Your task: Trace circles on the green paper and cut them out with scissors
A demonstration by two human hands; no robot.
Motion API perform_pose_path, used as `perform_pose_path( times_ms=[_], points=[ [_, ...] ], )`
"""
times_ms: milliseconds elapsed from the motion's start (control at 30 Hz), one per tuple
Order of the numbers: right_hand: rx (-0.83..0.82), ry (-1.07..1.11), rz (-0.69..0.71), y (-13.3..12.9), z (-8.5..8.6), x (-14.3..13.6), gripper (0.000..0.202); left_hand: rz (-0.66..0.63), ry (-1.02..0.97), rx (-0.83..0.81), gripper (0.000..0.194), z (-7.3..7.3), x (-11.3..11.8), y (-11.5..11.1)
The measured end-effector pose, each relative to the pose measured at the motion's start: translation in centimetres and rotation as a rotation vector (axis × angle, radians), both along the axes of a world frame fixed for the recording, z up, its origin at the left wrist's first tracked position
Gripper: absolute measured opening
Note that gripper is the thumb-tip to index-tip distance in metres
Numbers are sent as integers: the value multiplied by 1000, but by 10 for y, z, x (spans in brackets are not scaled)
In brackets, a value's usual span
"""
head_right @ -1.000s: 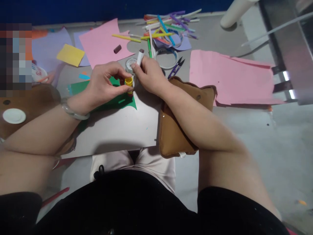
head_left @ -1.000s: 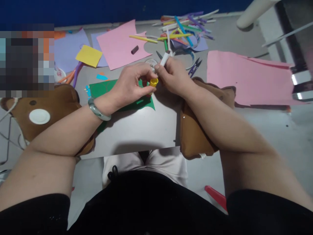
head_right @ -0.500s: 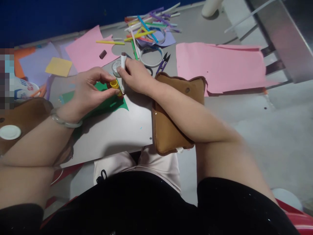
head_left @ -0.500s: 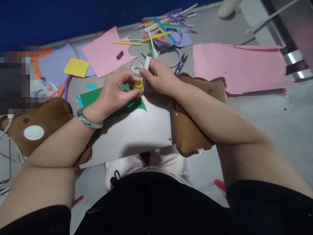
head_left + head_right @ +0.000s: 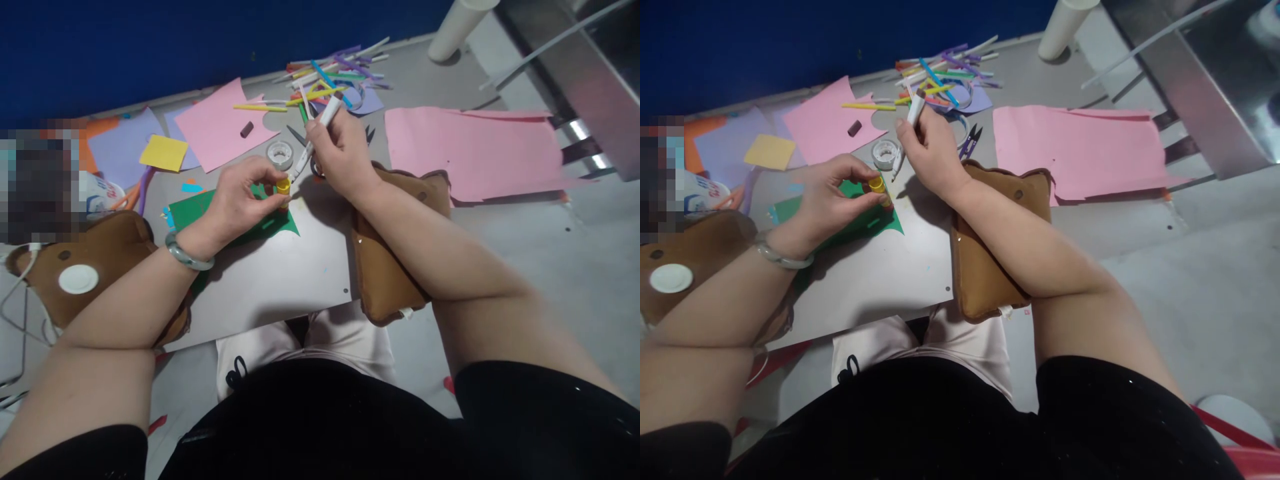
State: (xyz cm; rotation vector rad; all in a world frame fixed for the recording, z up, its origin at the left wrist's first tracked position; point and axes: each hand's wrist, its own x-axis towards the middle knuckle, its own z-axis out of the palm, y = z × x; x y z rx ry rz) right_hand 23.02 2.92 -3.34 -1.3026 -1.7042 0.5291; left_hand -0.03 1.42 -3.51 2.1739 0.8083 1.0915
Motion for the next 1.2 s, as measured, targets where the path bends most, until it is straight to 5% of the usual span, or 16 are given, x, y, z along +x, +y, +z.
perform_pose_path(
  times_ms=[100,467,1200],
  points=[
    [91,3,-92,-1,1,0,44,19,17,10,32,2,0,-4],
    [198,-22,-74,-2,0,-4,38,40,33,39,28,3,0,-5],
    [206,-28,-69,-5,4,-3,35,104,-25,-38,25,5,0,-9]
  ],
)
